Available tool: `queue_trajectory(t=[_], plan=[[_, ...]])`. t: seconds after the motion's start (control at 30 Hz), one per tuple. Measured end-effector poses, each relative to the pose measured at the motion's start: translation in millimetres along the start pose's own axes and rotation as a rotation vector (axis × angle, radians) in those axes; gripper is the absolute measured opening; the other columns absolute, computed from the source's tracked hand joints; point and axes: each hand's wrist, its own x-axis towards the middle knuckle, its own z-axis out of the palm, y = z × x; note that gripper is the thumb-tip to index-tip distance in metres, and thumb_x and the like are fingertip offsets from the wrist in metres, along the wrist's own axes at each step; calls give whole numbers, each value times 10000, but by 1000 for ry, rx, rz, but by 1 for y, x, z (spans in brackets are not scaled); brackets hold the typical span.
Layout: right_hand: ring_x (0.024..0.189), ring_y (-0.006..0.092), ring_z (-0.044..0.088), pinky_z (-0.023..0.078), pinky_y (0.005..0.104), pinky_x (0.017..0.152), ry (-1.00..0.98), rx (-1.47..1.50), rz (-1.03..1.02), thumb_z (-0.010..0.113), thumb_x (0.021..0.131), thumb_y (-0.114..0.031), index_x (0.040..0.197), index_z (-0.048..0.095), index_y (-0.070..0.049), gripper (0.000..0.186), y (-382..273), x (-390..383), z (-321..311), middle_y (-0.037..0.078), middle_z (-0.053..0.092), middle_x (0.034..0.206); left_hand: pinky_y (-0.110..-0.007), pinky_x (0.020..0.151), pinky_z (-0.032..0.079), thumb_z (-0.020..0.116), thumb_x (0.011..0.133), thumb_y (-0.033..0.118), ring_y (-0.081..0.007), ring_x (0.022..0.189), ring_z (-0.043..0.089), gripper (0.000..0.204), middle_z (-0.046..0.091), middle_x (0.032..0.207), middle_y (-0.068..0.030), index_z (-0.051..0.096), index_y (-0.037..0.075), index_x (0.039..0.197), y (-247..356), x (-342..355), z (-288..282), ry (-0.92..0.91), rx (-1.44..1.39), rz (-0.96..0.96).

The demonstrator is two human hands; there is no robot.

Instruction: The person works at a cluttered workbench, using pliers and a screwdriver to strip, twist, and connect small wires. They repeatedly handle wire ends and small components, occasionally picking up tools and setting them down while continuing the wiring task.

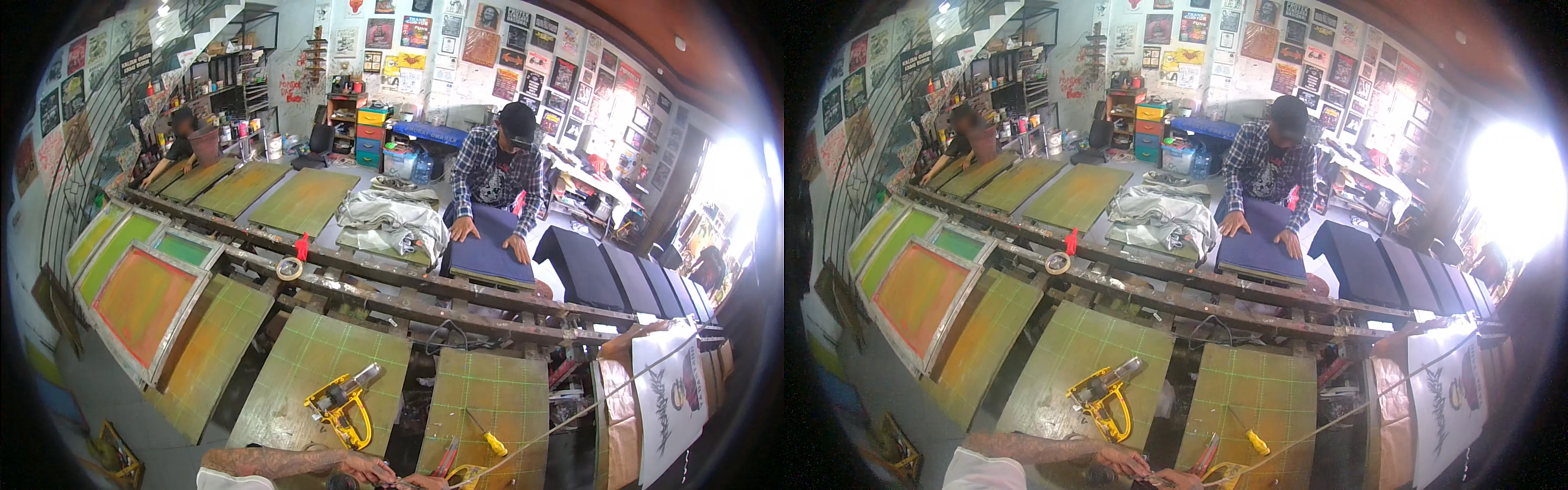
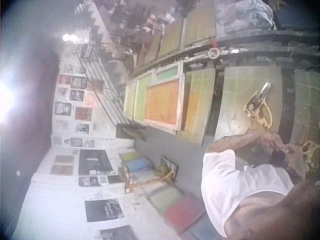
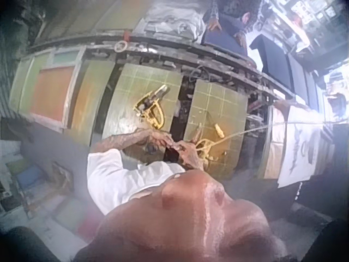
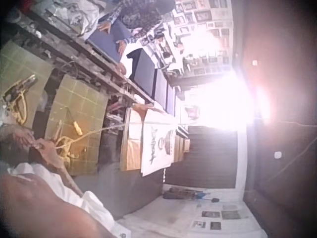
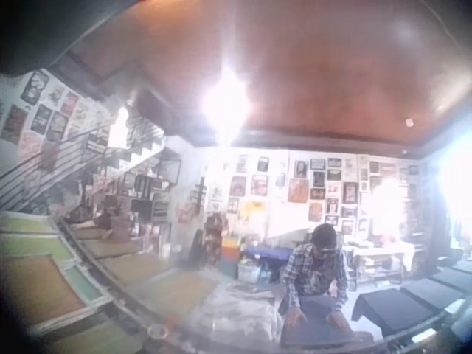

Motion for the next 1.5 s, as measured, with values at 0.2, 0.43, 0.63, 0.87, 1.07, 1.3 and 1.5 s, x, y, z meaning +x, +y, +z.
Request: queue_trajectory(t=[0.2, 0.43, 0.63, 0.87, 1.07, 1.3, 1.5], plan=[[838, 202, 716, 548, 354, 739, 26, 109, 148, 702, 928, -34, 986, 723, 6, 73, 4, 3, 4, 146, 747, 898, -158, 560, 327, 701, 1027, 371, 37, 779, 518, 351, 669, 1077, 72, 666, 106, 1254, -2, -6, 14, 135, 73, 152], [802, 191, 691, 527, 366, 706, 84, -214, 85, 713, 949, -88, 953, 719, 7, 95, 15, -6, 6, 128, 734, 866, -279, 819, 523, 738, 942, 267, -91, 927, 657, 247, 736, 1053, 2, 727, 106, 1129, 12, -6, 82, 599, 706, 379], [754, 256, 652, 512, 397, 696, 163, -70, 160, 737, 954, -242, 932, 720, -10, 234, 55, -10, 23, 157, 710, 830, -380, 720, 540, 763, 891, 296, -222, 794, 695, 181, 688, 885, -78, 731, 124, 938, 11, -17, 128, 962, 1223, 748], [816, 269, 748, 551, 401, 803, 77, -74, 289, 838, 826, -335, 989, 788, -108, 284, 76, 0, 20, 122, 766, 847, -276, 975, 466, 657, 1049, 433, -57, 1067, 585, 396, 703, 1121, 33, 697, 83, 1231, 10, -29, 110, 559, 620, 452], [799, 327, 746, 576, 419, 722, 181, -127, 108, 810, 861, -413, 927, 749, -53, 371, 62, -11, 21, 160, 747, 841, -262, 869, 498, 671, 1050, 269, -82, 938, 596, 223, 646, 1030, 19, 661, 53, 1105, 12, -30, 125, 521, 545, 598], [789, 378, 712, 554, 455, 700, 324, -188, 69, 747, 914, -302, 927, 689, -34, 275, 48, -25, 16, 194, 706, 834, -417, 731, 562, 766, 864, 162, -282, 842, 710, 123, 741, 942, -72, 734, 110, 971, 30, -15, 160, 1048, 1502, 817], [761, 247, 733, 558, 372, 678, 265, -17, -49, 802, 841, -61, 1015, 696, -19, 208, 62, -37, -9, 128, 720, 806, -350, 783, 528, 790, 858, 164, -200, 852, 689, 153, 748, 891, -27, 750, 111, 996, 39, -7, 178, 1009, 1237, 770]])
